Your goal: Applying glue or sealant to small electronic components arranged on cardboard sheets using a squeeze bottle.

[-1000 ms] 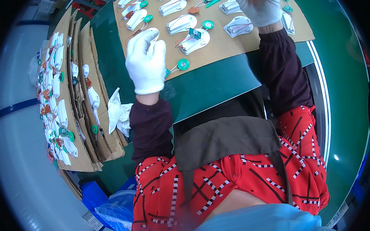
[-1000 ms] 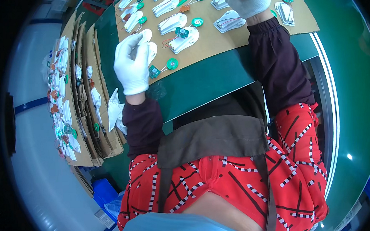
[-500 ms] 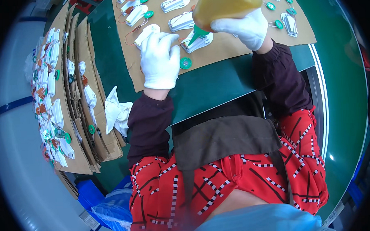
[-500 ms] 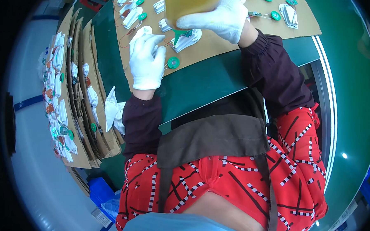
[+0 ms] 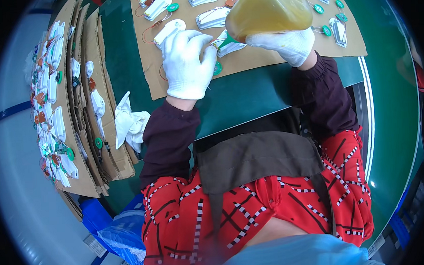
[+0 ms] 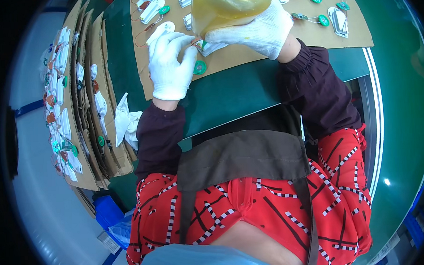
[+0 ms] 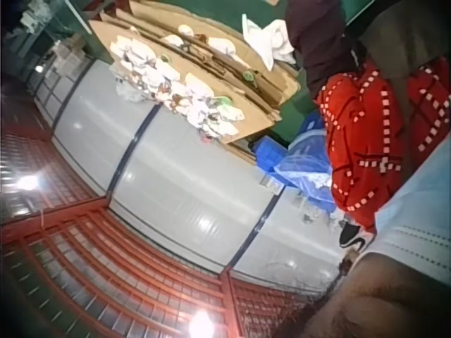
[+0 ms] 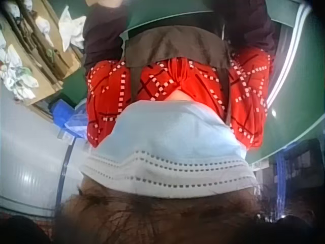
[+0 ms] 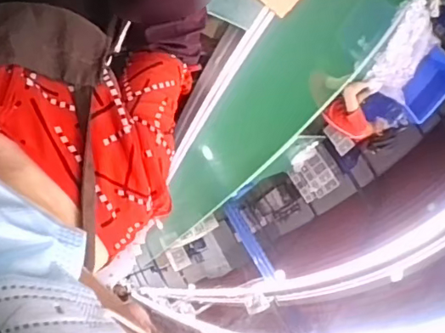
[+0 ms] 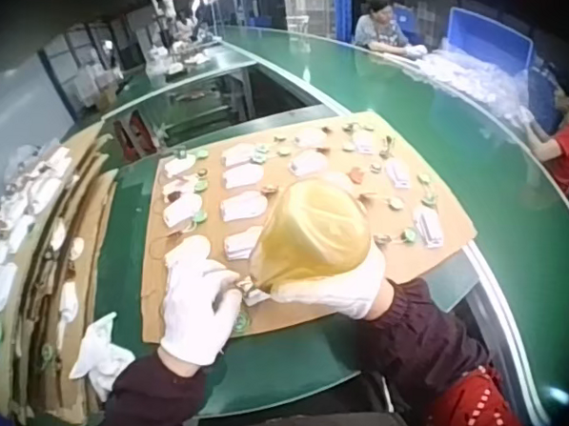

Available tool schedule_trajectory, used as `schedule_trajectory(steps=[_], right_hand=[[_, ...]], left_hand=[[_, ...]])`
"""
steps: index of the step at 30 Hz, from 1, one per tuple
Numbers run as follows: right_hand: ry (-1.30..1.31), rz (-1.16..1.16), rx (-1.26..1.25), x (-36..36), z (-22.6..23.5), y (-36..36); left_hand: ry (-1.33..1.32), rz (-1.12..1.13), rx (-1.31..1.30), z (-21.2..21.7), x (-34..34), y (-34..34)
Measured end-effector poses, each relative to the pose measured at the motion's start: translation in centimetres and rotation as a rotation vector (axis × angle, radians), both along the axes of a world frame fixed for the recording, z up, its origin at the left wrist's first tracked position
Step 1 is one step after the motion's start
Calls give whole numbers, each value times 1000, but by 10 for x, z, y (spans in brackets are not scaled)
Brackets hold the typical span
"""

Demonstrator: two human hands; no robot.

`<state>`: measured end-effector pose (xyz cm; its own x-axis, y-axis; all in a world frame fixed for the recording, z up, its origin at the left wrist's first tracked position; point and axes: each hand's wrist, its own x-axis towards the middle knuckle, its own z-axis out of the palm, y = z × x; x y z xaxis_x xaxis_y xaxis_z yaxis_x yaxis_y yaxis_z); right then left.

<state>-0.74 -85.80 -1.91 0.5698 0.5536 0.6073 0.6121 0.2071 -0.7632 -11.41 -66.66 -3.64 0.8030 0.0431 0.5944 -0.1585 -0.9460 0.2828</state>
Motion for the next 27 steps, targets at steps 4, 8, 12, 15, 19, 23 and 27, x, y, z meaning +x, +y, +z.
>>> schedule_trajectory(steps=[4,8,12,15,19,23,27], right_hand=[[1,-100,-20,6,-14,-7],[53,-116,-77,8,-20,-10],[171,-81,-43,10,-24,-13],[191,-87,-95,11,-22,-12],[161,-75,-63,12,-15,-10],[307,35,-132,21,-4,-15],[576,740,574,46,-10,8]], left_hand=[[-47,-15,38,-5,4,5],[-65,-16,60,-5,4,5],[-63,-9,63,-6,4,5],[-60,-7,60,-6,4,6],[-50,-1,54,-6,3,6],[-46,7,60,-5,3,6],[-16,-12,48,-4,3,5]])
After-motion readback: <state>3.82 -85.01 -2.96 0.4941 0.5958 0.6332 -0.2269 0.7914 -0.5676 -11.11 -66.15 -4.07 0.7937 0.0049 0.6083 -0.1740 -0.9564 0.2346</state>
